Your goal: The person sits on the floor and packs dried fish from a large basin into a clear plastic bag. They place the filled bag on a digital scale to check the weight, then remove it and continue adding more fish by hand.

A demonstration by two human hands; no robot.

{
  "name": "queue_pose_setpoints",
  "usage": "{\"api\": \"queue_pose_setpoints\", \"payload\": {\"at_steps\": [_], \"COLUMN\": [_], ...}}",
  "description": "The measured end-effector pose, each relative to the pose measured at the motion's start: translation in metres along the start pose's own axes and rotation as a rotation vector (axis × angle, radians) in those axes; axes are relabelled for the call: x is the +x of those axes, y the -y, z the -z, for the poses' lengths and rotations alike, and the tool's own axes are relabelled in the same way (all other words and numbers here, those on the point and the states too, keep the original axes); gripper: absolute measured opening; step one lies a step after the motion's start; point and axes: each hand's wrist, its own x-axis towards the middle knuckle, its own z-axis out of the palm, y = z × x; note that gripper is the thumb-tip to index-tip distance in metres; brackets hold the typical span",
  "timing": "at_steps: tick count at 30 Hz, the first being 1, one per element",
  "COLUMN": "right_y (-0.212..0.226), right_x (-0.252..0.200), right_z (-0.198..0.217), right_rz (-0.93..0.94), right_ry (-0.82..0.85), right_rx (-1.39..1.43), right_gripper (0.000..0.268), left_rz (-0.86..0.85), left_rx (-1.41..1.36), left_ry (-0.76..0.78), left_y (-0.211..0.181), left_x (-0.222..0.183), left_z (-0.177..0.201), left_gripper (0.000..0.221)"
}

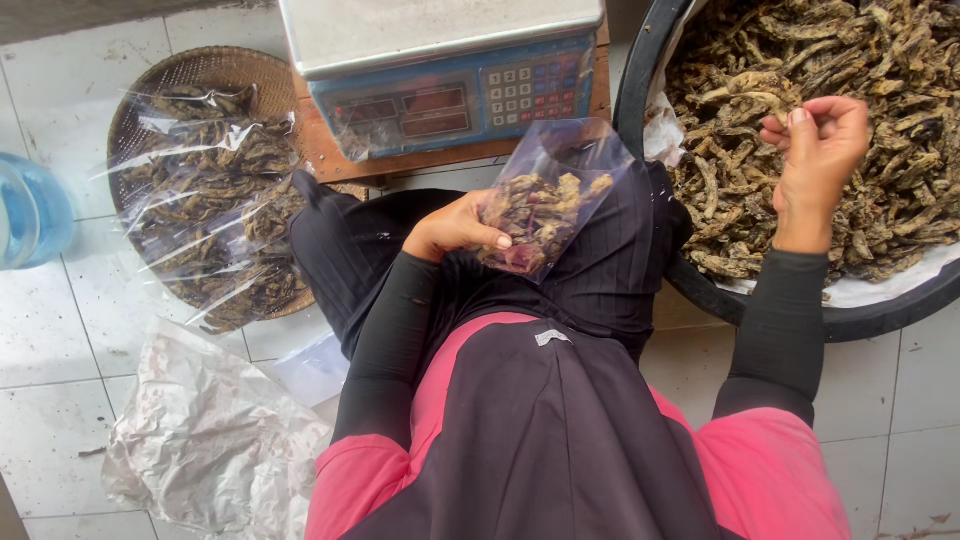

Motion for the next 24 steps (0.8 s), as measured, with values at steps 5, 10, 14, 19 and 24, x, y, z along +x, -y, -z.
{"api": "queue_pose_setpoints", "payload": {"at_steps": [5, 10, 14, 19, 24], "right_y": [0.087, 0.120, 0.128, 0.134, 0.125], "right_x": [-0.035, -0.045, -0.050, -0.058, -0.055], "right_z": [-0.060, -0.111, -0.134, -0.143, -0.144], "right_rz": [0.031, 0.063, 0.008, -0.135, -0.152], "right_ry": [0.279, 0.494, 0.603, 0.692, 0.661], "right_rx": [0.274, 0.138, 0.071, 0.087, 0.081], "right_gripper": [0.012, 0.010, 0.010, 0.012, 0.009], "left_rz": [-0.002, -0.013, -0.026, 0.005, 0.005], "left_rx": [-0.013, 0.022, 0.102, 0.087, 0.067], "left_ry": [0.041, 0.058, 0.088, 0.105, 0.121], "left_y": [0.005, 0.007, 0.011, 0.014, 0.013], "left_x": [0.005, -0.001, -0.005, -0.007, -0.006], "left_z": [-0.003, -0.004, -0.002, 0.000, -0.001], "left_gripper": [0.075, 0.077, 0.073, 0.070, 0.070]}}
